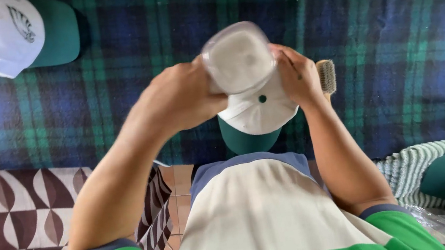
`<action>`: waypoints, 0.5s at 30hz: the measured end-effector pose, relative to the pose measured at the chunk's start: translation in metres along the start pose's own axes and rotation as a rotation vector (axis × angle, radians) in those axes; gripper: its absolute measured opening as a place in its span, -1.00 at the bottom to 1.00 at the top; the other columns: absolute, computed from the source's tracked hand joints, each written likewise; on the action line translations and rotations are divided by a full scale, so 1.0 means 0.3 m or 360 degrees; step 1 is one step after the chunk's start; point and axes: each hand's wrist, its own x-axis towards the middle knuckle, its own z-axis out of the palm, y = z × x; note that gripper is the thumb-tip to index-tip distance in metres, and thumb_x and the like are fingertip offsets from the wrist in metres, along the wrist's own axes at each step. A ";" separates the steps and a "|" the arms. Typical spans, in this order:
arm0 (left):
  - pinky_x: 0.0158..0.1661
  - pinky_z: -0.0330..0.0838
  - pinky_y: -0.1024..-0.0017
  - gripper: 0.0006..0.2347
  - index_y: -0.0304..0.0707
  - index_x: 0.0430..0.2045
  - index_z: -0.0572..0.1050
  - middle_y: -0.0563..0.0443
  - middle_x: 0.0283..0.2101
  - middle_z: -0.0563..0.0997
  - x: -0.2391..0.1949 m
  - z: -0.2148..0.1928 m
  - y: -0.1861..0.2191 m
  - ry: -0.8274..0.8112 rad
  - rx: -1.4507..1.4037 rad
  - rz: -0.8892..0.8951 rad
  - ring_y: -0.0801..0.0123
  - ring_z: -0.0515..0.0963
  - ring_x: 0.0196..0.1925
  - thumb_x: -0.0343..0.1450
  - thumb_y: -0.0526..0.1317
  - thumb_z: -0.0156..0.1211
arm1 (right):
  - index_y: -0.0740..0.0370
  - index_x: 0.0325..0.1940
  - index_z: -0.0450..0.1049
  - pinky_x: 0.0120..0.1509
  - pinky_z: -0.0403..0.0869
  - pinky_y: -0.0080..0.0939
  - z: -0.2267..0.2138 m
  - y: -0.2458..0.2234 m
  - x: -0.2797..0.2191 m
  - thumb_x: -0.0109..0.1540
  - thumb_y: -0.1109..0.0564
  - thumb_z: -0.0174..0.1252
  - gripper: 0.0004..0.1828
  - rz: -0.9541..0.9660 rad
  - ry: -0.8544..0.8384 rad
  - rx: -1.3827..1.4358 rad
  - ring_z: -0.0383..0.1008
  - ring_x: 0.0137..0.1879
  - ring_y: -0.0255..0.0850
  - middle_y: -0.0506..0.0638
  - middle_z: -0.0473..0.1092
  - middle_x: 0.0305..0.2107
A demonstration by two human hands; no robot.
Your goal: The person cleans a white and green baseball cap placed on a cylindrical form. They first use a wooden brush to scrub the cap's surface, then use a hair dryer to blow air onto it while continuing to brush.
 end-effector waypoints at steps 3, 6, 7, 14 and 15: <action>-0.22 0.61 0.04 -0.46 -0.33 -0.01 0.47 -0.23 -0.30 0.66 -0.043 0.043 0.027 0.0225 0.0104 0.0204 -0.12 0.71 -0.25 0.27 0.12 0.21 | 0.02 0.19 0.57 0.21 0.44 0.27 0.009 0.047 0.013 0.47 -0.01 -0.14 -0.61 0.0013 0.0016 -0.0030 0.47 0.16 0.24 0.14 0.54 -0.02; -0.21 0.58 0.00 -0.50 -0.34 -0.01 0.44 -0.23 -0.29 0.65 -0.144 0.078 0.020 0.0267 0.0147 0.0198 -0.16 0.70 -0.22 0.29 0.06 0.21 | 0.13 0.18 0.55 0.24 0.42 0.26 0.001 0.038 0.008 0.48 0.01 -0.10 -0.64 -0.0146 -0.0009 -0.0097 0.47 0.17 0.24 0.19 0.53 0.01; -0.20 0.57 -0.09 -0.52 -0.48 -0.01 0.45 -0.38 -0.28 0.65 -0.213 0.070 0.037 0.0280 0.0003 0.0145 -0.30 0.67 -0.22 0.32 -0.04 0.20 | 0.08 0.17 0.57 0.24 0.43 0.20 0.004 0.020 0.002 0.49 -0.07 -0.07 -0.63 -0.0107 0.0014 -0.0094 0.49 0.17 0.19 0.14 0.54 0.00; -0.57 0.51 0.24 -0.83 -0.42 -0.55 0.58 -0.19 -0.65 0.60 -0.180 0.513 -0.400 0.0608 -0.1251 0.0110 0.15 0.64 -0.65 0.30 -0.21 0.26 | -0.11 0.13 0.61 0.23 0.45 0.14 0.029 0.041 0.015 0.47 -0.27 -0.06 -0.58 0.0020 0.0103 -0.0165 0.51 0.14 0.09 0.01 0.56 -0.05; -0.57 0.51 0.24 -0.83 -0.42 -0.55 0.58 -0.19 -0.65 0.60 -0.115 0.567 -0.466 0.0609 -0.1248 0.0104 0.15 0.64 -0.65 0.30 -0.21 0.26 | -0.11 0.13 0.61 0.23 0.45 0.14 0.034 0.028 0.017 0.47 -0.27 -0.06 -0.58 0.0021 0.0098 -0.0160 0.51 0.14 0.09 0.01 0.56 -0.05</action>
